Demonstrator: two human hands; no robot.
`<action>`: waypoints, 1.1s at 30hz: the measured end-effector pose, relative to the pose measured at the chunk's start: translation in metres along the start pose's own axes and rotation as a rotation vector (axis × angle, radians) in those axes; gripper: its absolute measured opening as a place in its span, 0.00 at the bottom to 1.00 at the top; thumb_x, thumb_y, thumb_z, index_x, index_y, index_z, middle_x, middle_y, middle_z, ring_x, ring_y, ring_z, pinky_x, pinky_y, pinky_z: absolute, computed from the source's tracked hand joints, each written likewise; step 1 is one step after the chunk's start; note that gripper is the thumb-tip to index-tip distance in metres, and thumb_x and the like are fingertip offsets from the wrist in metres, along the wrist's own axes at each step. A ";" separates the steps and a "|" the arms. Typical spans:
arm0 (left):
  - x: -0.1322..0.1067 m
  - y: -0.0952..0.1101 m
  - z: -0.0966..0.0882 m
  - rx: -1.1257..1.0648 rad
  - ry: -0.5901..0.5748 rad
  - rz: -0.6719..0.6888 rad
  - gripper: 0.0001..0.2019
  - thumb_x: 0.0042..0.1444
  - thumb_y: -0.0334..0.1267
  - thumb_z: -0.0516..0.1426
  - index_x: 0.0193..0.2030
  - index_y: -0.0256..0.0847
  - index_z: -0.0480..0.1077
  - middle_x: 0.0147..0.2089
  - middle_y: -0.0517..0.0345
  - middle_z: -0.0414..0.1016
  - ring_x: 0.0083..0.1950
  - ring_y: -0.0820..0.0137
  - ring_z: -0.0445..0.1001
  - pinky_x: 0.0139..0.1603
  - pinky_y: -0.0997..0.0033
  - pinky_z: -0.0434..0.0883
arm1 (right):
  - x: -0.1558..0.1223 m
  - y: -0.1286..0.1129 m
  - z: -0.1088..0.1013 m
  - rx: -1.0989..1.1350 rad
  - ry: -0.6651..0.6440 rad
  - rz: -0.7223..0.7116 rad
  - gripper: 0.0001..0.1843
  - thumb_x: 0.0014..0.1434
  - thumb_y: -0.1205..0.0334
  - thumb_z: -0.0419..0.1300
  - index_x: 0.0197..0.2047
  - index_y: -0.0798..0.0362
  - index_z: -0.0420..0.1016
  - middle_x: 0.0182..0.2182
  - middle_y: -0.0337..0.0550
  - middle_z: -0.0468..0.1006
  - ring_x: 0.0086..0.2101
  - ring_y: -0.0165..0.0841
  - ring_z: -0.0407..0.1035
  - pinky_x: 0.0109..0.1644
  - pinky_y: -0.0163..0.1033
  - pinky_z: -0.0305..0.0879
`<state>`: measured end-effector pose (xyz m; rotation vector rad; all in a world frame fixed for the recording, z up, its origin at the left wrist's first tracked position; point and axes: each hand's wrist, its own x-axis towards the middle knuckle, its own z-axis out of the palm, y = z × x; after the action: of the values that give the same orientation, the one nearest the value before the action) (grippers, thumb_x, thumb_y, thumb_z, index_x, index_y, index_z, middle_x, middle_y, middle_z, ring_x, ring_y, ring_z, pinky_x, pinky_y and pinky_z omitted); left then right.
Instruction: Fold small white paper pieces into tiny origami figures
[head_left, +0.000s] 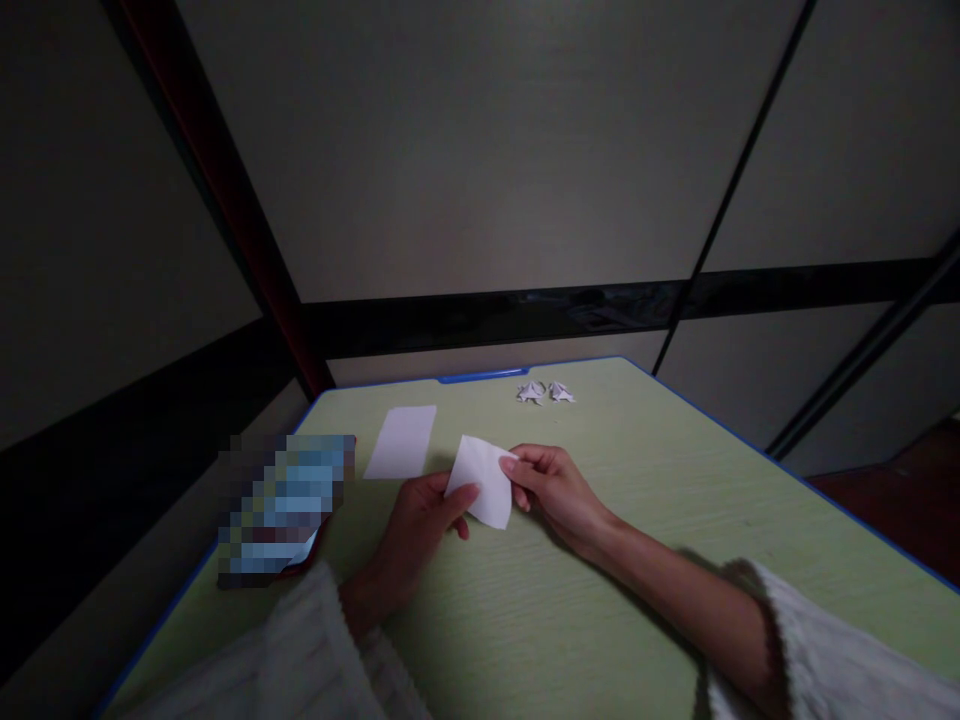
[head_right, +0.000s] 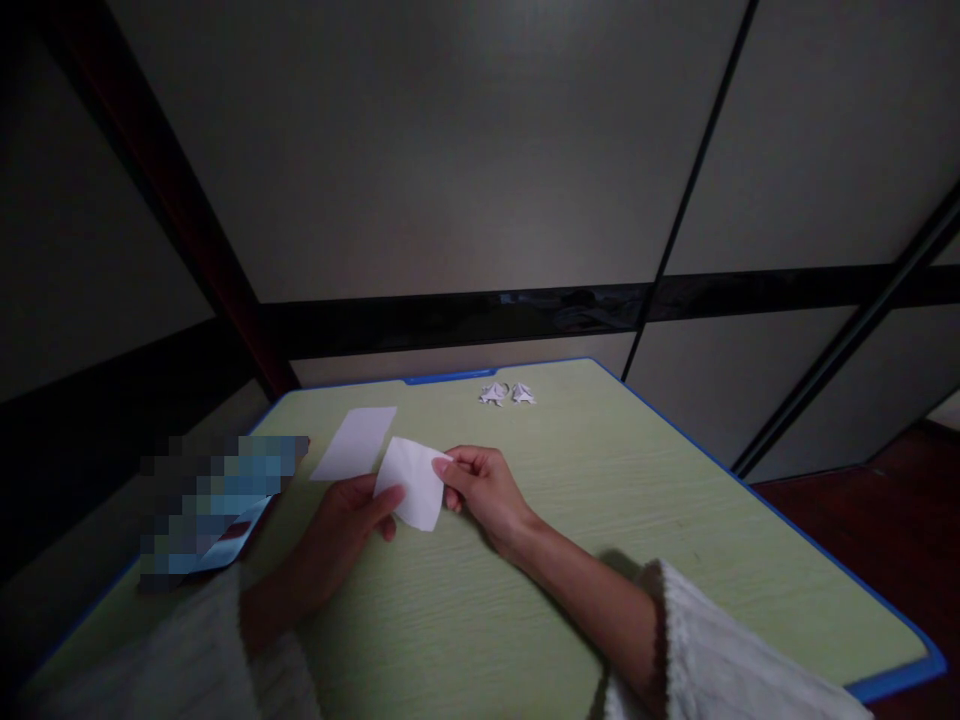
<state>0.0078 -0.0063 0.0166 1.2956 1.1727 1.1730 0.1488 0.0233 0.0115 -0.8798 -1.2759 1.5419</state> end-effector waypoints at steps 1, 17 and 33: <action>0.000 0.000 0.000 0.025 0.025 0.004 0.11 0.38 0.40 0.57 0.15 0.34 0.66 0.14 0.64 0.63 0.16 0.79 0.57 0.16 0.79 0.57 | 0.000 0.000 0.000 -0.003 0.034 -0.011 0.14 0.42 0.55 0.58 0.20 0.58 0.62 0.10 0.30 0.59 0.12 0.18 0.50 0.16 0.27 0.43; -0.010 -0.014 0.002 -0.075 -0.322 0.090 0.11 0.39 0.37 0.57 0.31 0.36 0.64 0.25 0.59 0.70 0.28 0.71 0.69 0.26 0.76 0.65 | -0.009 -0.003 0.006 -0.056 -0.377 0.031 0.16 0.41 0.55 0.59 0.18 0.58 0.59 0.12 0.32 0.63 0.15 0.19 0.58 0.18 0.26 0.53; -0.013 -0.007 0.000 0.112 -0.351 0.120 0.16 0.30 0.35 0.62 0.31 0.36 0.67 0.28 0.59 0.67 0.30 0.71 0.65 0.28 0.76 0.63 | -0.014 0.000 0.004 -0.063 -0.477 -0.003 0.17 0.38 0.65 0.62 0.19 0.56 0.52 0.17 0.30 0.57 0.19 0.19 0.51 0.20 0.27 0.46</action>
<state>0.0070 -0.0187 0.0089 1.6011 0.9229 0.9252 0.1495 0.0090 0.0122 -0.5602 -1.6659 1.7817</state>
